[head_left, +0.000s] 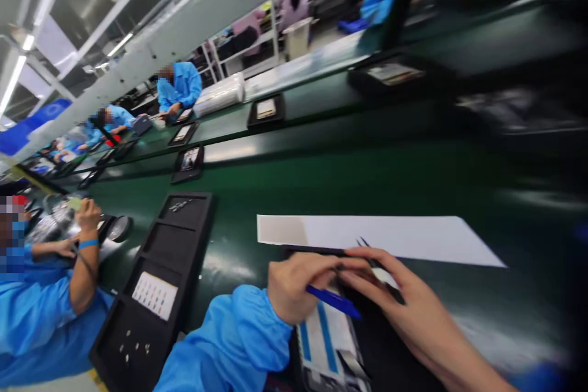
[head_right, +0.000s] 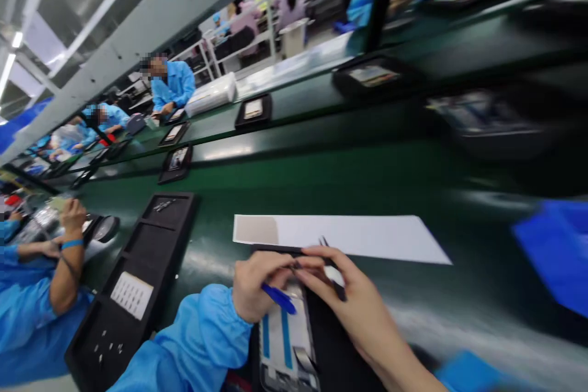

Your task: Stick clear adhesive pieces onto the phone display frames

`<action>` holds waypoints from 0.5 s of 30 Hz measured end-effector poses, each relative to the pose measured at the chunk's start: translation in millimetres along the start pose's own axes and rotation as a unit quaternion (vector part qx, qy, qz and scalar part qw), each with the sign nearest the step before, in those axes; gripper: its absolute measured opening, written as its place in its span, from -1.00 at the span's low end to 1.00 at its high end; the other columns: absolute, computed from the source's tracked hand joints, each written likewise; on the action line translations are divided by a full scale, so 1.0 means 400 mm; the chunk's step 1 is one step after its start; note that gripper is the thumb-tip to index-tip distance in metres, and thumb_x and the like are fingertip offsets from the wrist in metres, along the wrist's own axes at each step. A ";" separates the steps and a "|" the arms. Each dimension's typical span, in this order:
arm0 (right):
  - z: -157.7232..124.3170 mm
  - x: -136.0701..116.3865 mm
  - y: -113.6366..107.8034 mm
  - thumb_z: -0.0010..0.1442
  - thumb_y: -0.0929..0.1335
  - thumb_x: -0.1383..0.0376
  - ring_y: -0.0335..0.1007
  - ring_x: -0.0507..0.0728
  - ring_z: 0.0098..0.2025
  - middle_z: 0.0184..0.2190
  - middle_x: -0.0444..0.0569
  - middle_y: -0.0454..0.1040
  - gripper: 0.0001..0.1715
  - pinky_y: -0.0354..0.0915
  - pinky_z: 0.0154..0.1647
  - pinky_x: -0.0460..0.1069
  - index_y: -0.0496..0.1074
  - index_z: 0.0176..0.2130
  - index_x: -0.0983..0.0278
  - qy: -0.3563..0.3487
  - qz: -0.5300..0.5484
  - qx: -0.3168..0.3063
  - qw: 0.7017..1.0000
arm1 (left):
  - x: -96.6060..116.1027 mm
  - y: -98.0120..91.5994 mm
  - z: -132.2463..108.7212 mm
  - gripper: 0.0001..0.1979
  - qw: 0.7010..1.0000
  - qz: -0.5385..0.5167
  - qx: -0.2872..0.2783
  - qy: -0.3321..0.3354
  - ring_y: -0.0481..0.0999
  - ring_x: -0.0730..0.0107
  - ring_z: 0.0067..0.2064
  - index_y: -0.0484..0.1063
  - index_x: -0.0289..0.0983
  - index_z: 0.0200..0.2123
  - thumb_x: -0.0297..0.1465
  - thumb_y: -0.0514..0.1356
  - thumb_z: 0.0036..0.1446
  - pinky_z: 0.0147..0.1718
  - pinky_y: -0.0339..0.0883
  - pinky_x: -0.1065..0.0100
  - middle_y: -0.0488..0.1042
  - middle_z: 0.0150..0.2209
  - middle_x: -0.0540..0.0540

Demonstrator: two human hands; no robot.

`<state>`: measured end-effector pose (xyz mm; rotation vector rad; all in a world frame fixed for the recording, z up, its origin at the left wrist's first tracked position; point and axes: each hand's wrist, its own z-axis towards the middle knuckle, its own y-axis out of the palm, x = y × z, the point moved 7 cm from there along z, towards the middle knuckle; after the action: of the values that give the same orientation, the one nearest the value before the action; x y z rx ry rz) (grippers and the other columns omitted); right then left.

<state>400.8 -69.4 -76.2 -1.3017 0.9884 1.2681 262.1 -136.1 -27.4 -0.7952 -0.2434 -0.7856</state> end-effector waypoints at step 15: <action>-0.032 -0.050 0.016 0.17 0.38 0.21 0.55 0.16 -0.29 -0.31 -0.04 0.57 -0.79 0.47 -0.23 0.02 0.45 -0.16 0.21 -0.130 -0.020 -0.018 0.991 | -0.063 0.010 0.014 -0.84 0.969 -0.147 -0.064 -0.188 0.56 0.34 -0.24 0.61 -0.23 -0.21 -0.37 0.23 0.20 -0.24 0.47 0.36 0.57 -0.27 -0.13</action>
<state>394.3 -84.9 -58.2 -1.1424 0.7548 1.3894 247.9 -116.7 -37.9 -1.0434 -0.6667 -0.9310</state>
